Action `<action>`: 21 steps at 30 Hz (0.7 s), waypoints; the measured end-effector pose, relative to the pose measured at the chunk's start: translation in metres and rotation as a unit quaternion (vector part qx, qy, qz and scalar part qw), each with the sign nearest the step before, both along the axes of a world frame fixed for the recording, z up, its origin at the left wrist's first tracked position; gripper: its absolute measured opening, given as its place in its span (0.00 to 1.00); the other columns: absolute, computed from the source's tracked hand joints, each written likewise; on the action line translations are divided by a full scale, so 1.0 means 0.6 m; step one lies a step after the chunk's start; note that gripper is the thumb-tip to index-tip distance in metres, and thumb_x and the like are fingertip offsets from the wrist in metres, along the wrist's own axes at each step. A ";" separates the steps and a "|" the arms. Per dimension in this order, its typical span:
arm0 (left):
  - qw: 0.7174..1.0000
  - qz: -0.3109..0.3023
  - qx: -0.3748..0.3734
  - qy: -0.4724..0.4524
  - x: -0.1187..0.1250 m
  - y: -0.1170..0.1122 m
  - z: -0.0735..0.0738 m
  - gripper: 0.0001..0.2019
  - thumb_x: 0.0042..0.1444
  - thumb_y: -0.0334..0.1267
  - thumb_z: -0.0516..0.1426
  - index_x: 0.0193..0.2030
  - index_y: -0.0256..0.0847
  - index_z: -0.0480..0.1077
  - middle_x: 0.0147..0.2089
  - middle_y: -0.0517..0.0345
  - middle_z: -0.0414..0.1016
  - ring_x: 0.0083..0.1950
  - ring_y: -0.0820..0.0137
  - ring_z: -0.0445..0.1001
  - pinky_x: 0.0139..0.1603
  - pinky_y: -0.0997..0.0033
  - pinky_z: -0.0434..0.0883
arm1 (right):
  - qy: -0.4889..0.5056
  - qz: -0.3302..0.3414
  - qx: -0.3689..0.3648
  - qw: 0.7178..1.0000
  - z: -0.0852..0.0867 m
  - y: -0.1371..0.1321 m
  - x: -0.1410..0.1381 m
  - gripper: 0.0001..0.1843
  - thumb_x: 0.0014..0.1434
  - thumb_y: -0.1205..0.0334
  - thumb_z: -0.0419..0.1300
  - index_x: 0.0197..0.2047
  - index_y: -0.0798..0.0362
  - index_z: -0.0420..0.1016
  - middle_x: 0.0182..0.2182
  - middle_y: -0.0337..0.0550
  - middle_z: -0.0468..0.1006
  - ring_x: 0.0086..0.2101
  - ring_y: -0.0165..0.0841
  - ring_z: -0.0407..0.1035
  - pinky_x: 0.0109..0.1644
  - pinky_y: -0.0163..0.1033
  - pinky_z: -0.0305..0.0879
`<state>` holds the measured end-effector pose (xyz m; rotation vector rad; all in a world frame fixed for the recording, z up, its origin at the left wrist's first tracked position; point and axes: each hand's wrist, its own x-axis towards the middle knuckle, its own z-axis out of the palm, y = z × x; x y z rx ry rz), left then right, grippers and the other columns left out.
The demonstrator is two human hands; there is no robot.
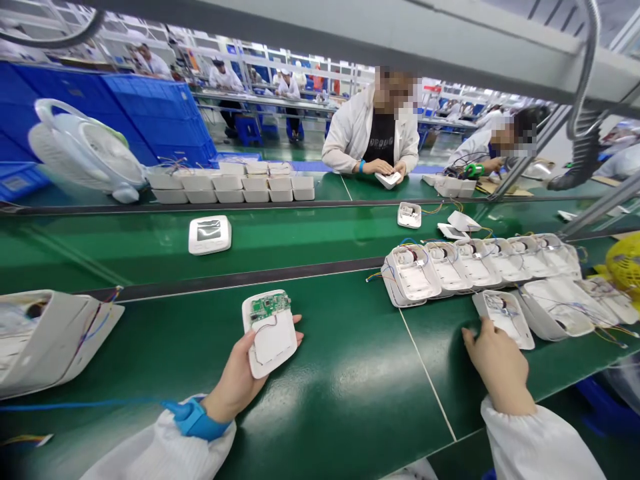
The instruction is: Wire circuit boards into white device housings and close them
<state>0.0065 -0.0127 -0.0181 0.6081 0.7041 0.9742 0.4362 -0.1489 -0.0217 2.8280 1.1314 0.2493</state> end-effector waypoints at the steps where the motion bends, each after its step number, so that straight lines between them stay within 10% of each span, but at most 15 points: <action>1: 1.000 -0.007 0.008 0.004 -0.002 0.000 -0.003 0.28 0.53 0.56 0.60 0.54 0.37 0.73 0.57 0.44 0.76 0.49 0.55 0.78 0.55 0.55 0.73 | 0.010 0.006 0.001 1.000 0.003 0.007 -0.009 0.33 0.66 0.43 0.43 0.61 0.60 0.65 0.41 0.61 0.79 0.41 0.54 0.75 0.41 0.52 0.68; 15: 0.999 -0.020 0.050 -0.007 -0.006 0.002 -0.026 0.30 0.50 0.54 0.65 0.55 0.38 0.73 0.59 0.42 0.74 0.51 0.56 0.77 0.52 0.60 0.74 | -0.054 0.056 0.122 0.989 -0.021 -0.034 0.094 0.23 0.56 0.62 0.51 0.51 0.54 0.78 0.38 0.66 0.78 0.32 0.55 0.73 0.26 0.52 0.60; 21: 0.998 0.032 0.046 -0.002 -0.002 0.008 -0.024 0.29 0.49 0.52 0.66 0.55 0.38 0.72 0.57 0.42 0.75 0.49 0.56 0.78 0.50 0.59 0.74 | -0.089 0.290 0.315 0.899 -0.018 0.025 -0.040 0.13 0.63 0.56 0.53 0.41 0.54 0.75 0.34 0.52 0.78 0.35 0.45 0.74 0.35 0.46 0.68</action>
